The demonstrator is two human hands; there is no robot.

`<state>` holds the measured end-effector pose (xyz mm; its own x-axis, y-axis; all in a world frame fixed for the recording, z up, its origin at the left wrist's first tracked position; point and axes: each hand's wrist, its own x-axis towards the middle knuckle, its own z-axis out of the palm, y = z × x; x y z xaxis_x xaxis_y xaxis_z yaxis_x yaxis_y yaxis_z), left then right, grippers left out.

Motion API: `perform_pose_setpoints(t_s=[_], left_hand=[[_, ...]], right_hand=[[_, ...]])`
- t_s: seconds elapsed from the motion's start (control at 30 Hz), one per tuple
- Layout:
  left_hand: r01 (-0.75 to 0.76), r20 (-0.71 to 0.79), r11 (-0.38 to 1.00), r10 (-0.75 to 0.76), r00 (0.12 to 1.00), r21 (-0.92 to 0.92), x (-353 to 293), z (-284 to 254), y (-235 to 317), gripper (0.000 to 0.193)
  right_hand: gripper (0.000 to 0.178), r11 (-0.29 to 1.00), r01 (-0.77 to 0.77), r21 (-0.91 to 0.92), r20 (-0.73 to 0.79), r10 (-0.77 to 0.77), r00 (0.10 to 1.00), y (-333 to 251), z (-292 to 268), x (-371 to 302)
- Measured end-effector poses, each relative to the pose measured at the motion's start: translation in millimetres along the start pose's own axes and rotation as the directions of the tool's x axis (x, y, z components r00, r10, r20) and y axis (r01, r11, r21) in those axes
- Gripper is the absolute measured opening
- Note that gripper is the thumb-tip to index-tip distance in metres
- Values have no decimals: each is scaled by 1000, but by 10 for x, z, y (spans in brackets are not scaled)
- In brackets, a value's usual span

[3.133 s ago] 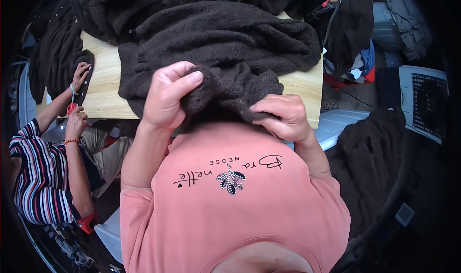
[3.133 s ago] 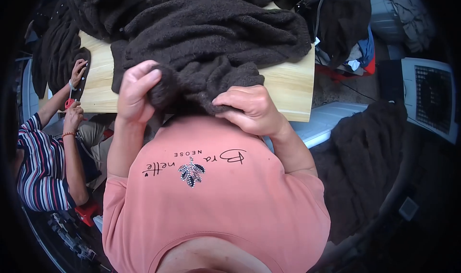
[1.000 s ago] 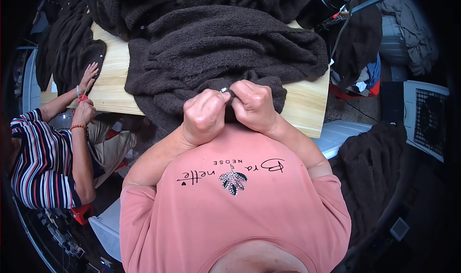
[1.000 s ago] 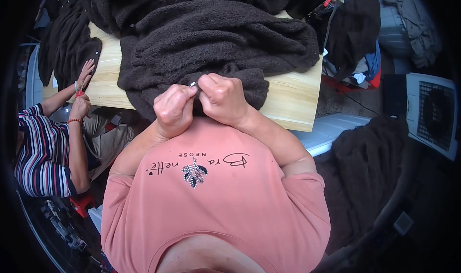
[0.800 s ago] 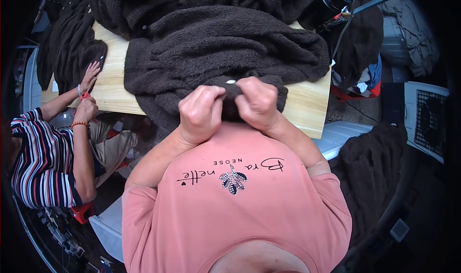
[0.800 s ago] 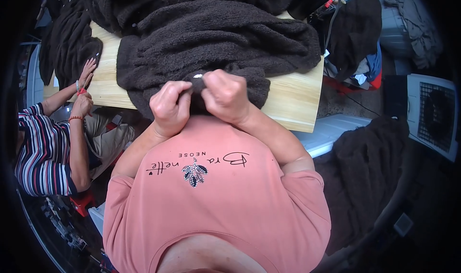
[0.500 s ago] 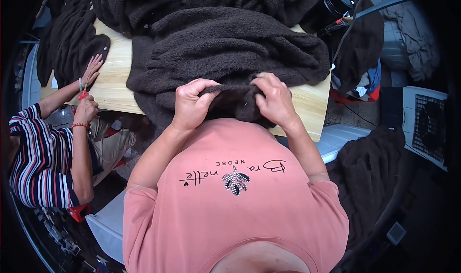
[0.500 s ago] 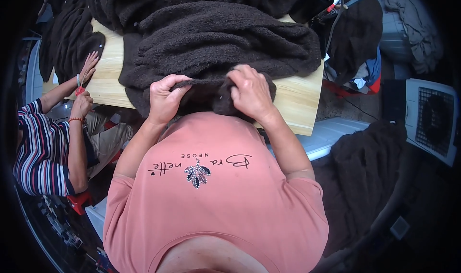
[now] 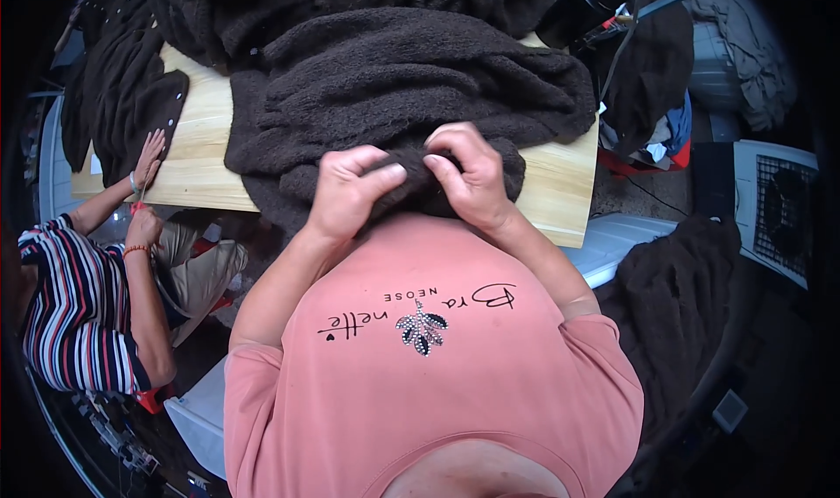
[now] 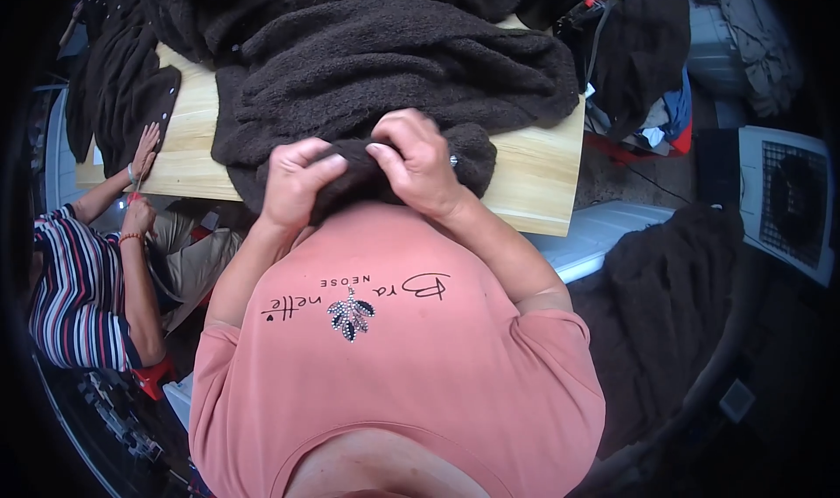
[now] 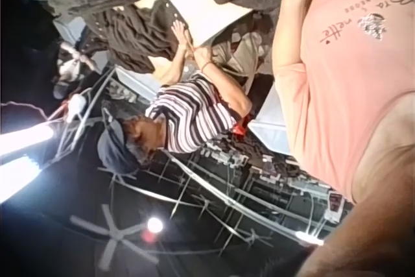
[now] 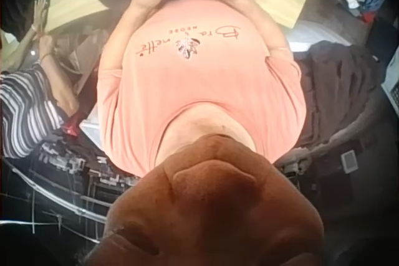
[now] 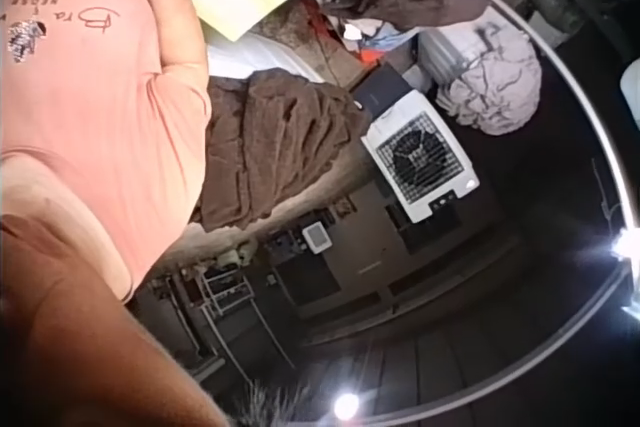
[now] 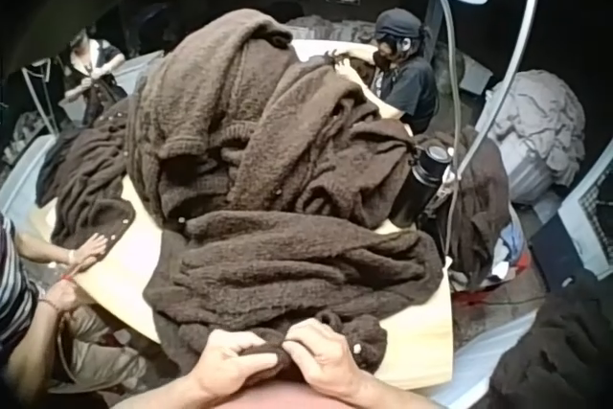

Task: Inspecting and removing loose threads or lint from brown sweaters on a factory work table.

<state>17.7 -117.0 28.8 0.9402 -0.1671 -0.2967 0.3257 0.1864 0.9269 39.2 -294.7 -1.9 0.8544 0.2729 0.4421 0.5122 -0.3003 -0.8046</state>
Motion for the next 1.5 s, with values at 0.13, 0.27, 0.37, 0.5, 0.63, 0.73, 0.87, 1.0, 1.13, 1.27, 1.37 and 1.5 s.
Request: perform_pose_setpoints(t_s=[0.13, 0.27, 0.37, 0.5, 0.63, 0.73, 0.87, 1.0, 1.13, 1.27, 1.37, 1.5], left_hand=[[-79, -35, 988, 75, 997, -133, 97, -137, 17, 7], [-20, -59, 985, 11, 998, -169, 152, -145, 47, 7], [-20, -66, 986, 10, 998, -163, 163, -138, 68, 7], [13, -86, 965, -37, 996, -261, 178, -113, 132, 6], [17, -143, 947, -66, 987, -322, 216, -191, 138, 6], [14, -172, 940, -77, 982, -342, 205, -198, 141, 7], [-4, -110, 964, -26, 994, -266, 182, -177, 132, 8], [12, -10, 995, -13, 1000, -103, 161, 16, 143, 7], [55, 139, 997, -47, 989, -53, 146, 147, 89, 5], [85, 209, 986, -54, 976, -141, 144, 99, 16, 5], [90, 203, 987, -63, 977, -129, 142, 52, -21, 8], [35, 126, 997, -25, 992, -72, 133, 55, -74, 8]], right_hand=[[49, 927, 51, -371, -65, -81, 995, 181, -300, -298], [39, 885, -24, -465, -68, -9, 998, 400, -235, -653], [37, 938, -152, -313, -222, 83, 971, 536, -240, -670], [43, 960, -66, -273, -182, 16, 983, 419, -309, -633], [51, 880, 182, -440, -51, -226, 973, 401, -371, -665], [42, 879, 183, -440, -89, -246, 965, 357, -424, -635], [35, 894, 251, -370, -83, -301, 950, 79, -508, -448], [35, 914, 389, -116, 45, -386, 921, -264, -408, -211], [20, 889, 457, 6, 84, -456, 886, -245, -230, 4], [16, 873, 477, -102, 53, -474, 879, -155, -98, -4], [15, 863, 459, -210, 11, -467, 884, -102, -58, -25], [16, 901, 409, -146, 50, -407, 912, -61, -21, -28]])
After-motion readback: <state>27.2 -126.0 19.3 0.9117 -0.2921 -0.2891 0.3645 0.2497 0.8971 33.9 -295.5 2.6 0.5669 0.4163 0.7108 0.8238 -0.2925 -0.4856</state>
